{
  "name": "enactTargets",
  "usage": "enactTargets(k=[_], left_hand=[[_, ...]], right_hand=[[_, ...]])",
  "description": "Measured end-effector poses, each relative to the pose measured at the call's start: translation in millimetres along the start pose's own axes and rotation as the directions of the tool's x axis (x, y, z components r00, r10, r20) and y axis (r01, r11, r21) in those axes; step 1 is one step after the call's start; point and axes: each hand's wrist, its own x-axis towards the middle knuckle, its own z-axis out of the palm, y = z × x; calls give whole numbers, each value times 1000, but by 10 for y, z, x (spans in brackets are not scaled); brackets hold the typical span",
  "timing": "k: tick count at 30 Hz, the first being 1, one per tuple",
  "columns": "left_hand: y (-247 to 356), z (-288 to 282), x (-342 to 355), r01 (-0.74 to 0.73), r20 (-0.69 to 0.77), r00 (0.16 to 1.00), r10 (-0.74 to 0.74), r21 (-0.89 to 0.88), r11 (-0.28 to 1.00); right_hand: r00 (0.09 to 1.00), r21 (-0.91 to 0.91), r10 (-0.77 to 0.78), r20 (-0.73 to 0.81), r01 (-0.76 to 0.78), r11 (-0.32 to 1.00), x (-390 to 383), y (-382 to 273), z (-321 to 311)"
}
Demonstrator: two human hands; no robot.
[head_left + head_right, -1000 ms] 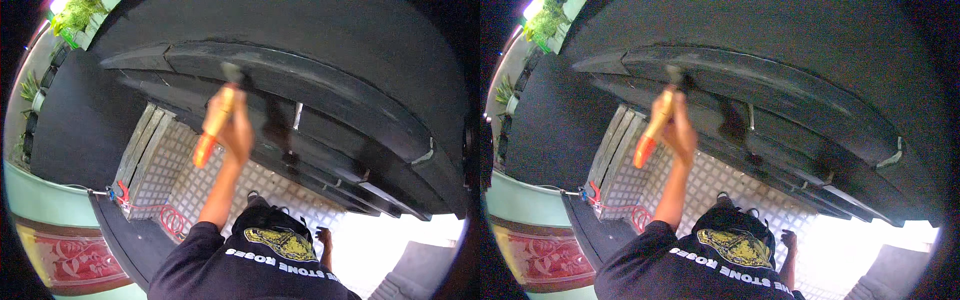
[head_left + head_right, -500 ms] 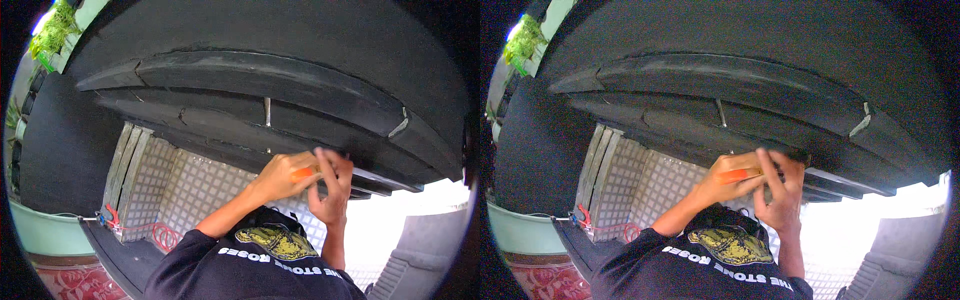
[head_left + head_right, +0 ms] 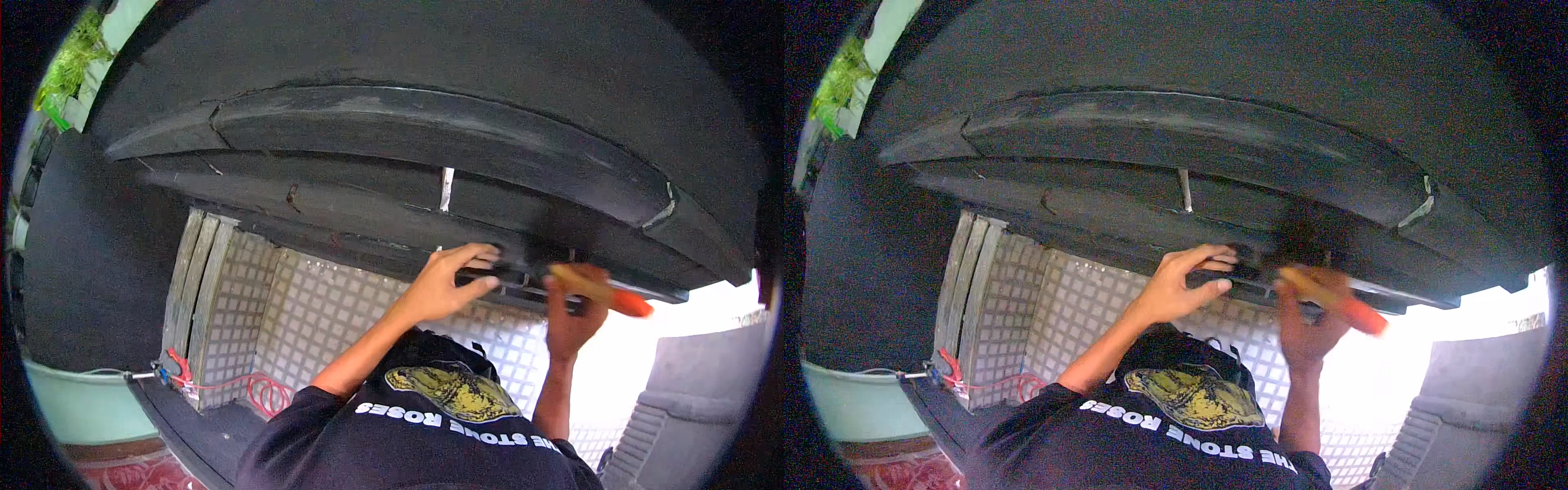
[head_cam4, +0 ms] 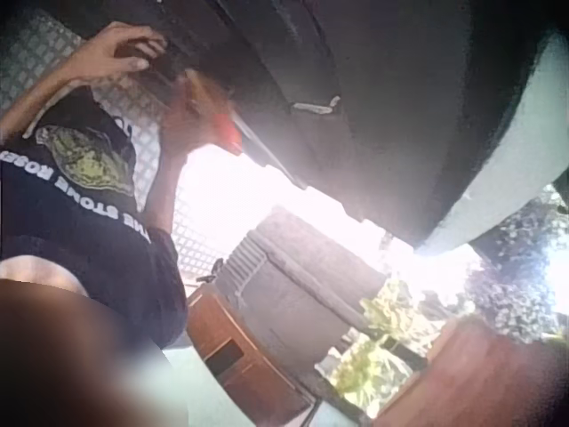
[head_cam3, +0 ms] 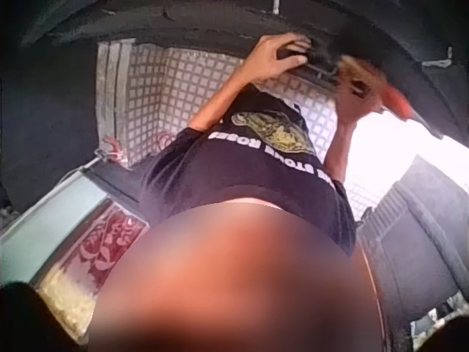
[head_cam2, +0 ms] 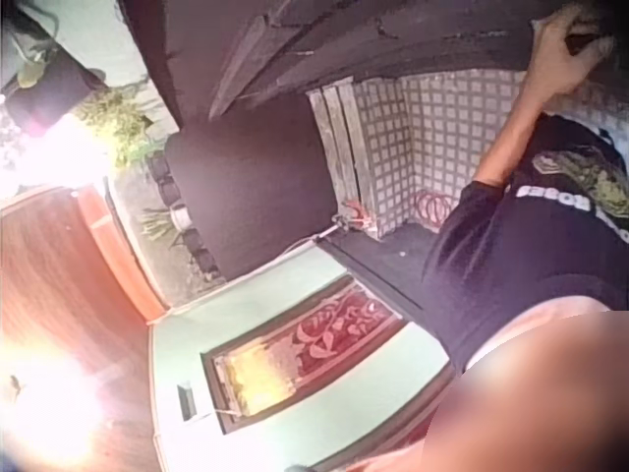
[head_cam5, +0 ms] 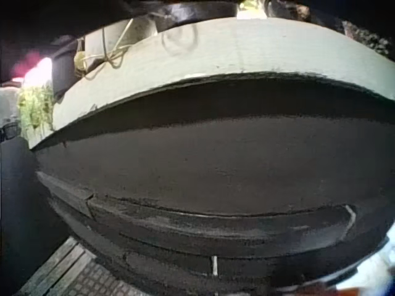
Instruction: Painting the underside of a ceiling structure with black paint.
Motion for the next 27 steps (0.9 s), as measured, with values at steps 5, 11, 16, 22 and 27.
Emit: enactTargets(k=[5,11,16,22,27], left_hand=[[-1462,-332,-775,287,258,879,-400,384,878],[-3176,-959,-2448,367,239,727,-644,658,658],[-3932,-1376,-3773,651,144,512,-847,578,492],[-4204,-1899,-4384,793,152,462,-874,370,484],[-4093,-2087,-4234,805,227,463,-857,297,514]], right_hand=[[908,-76,-132,-396,111,991,370,-187,-127],[817,-358,-153,-555,-69,931,564,-532,98],[912,-571,-312,-265,112,813,336,-910,1007],[934,-424,-353,-50,300,854,304,-1371,1471],[706,-359,-151,-692,-155,920,440,-497,496]])
